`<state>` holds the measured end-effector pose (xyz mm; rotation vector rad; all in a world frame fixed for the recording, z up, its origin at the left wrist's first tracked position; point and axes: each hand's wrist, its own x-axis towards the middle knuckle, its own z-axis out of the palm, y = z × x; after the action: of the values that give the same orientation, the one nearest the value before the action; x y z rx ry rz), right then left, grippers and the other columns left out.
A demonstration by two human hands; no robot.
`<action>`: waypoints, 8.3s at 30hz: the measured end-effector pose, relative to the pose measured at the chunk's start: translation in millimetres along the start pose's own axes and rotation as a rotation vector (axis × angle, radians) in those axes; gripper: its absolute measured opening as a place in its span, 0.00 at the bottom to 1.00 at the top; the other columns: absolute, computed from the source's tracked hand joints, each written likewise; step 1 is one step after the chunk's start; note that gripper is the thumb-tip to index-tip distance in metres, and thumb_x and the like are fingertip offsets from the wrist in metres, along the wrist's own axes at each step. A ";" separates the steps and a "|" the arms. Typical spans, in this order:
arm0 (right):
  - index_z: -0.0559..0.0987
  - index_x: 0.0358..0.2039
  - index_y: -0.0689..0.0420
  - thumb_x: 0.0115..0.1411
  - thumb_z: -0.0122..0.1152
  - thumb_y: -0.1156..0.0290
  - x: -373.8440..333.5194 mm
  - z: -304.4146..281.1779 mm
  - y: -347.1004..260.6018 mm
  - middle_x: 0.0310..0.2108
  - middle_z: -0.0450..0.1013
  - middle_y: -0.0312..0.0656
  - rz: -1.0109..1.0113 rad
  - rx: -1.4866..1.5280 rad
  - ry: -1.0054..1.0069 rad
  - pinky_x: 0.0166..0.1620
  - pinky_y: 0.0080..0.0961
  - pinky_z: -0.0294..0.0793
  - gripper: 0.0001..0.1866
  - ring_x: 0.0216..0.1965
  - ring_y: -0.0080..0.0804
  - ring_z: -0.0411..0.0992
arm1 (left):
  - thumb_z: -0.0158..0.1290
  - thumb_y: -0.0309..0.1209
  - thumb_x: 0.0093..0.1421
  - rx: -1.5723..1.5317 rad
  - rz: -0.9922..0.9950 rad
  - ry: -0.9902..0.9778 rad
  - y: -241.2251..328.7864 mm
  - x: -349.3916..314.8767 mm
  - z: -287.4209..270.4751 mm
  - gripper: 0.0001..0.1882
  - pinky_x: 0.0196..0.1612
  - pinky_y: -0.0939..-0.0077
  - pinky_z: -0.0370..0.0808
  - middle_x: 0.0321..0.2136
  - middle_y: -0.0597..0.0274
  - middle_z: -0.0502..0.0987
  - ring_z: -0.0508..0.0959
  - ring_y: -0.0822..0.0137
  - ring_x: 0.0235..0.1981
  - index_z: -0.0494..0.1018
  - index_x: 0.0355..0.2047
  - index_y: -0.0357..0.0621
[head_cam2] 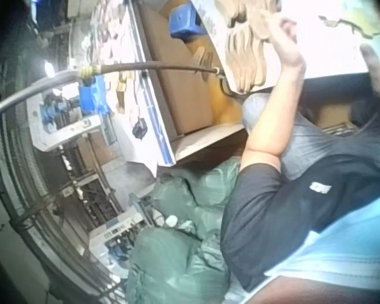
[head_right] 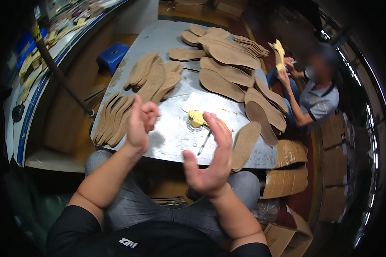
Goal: The person sits on the floor and repeatedly picks up cork insoles, aligns them, and stacks them into neat piles on a metal table. The person occasionally places stacks into a cardboard box and retrieves more insoles to continue the process.
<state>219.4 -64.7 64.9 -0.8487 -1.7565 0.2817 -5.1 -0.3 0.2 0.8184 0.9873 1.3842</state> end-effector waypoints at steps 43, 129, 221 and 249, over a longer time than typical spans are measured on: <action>0.48 0.85 0.62 0.72 0.68 0.53 331.3 269.8 364.4 0.85 0.38 0.74 0.651 -1.129 -0.515 0.78 0.63 0.62 0.54 0.82 0.81 0.47 | 0.66 0.41 0.67 1.128 0.586 -0.534 51.8 -12.2 -20.7 0.13 0.42 0.62 0.73 0.32 0.64 0.80 0.83 0.60 0.38 0.81 0.43 0.47; 0.50 0.74 0.60 0.59 0.89 0.66 -22.8 32.9 75.1 0.78 0.56 0.61 0.729 0.458 -0.524 0.60 0.39 0.88 0.58 0.67 0.48 0.77 | 0.76 0.41 0.65 -0.132 -0.058 -0.168 -65.3 5.6 21.2 0.44 0.64 0.58 0.83 0.61 0.54 0.79 0.81 0.60 0.62 0.61 0.73 0.46; 0.51 0.81 0.56 0.61 0.79 0.83 -20.9 47.1 78.8 0.69 0.70 0.52 0.906 0.812 -0.490 0.70 0.40 0.78 0.56 0.69 0.41 0.73 | 0.72 0.28 0.69 -0.248 -0.123 -0.213 -39.1 -0.6 28.2 0.24 0.40 0.68 0.92 0.46 0.55 0.83 0.89 0.65 0.39 0.69 0.56 0.37; 0.79 0.62 0.57 0.62 0.76 0.66 40.3 170.0 88.0 0.65 0.76 0.49 0.048 -0.208 -0.602 0.70 0.50 0.71 0.28 0.67 0.52 0.70 | 0.70 0.46 0.71 -0.637 0.292 0.512 78.2 32.9 -67.1 0.25 0.52 0.61 0.86 0.43 0.62 0.80 0.85 0.63 0.48 0.75 0.53 0.41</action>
<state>95.4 62.3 -17.3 -1.0252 -2.3577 0.4221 -99.9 30.0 42.7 0.1236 0.7340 2.0748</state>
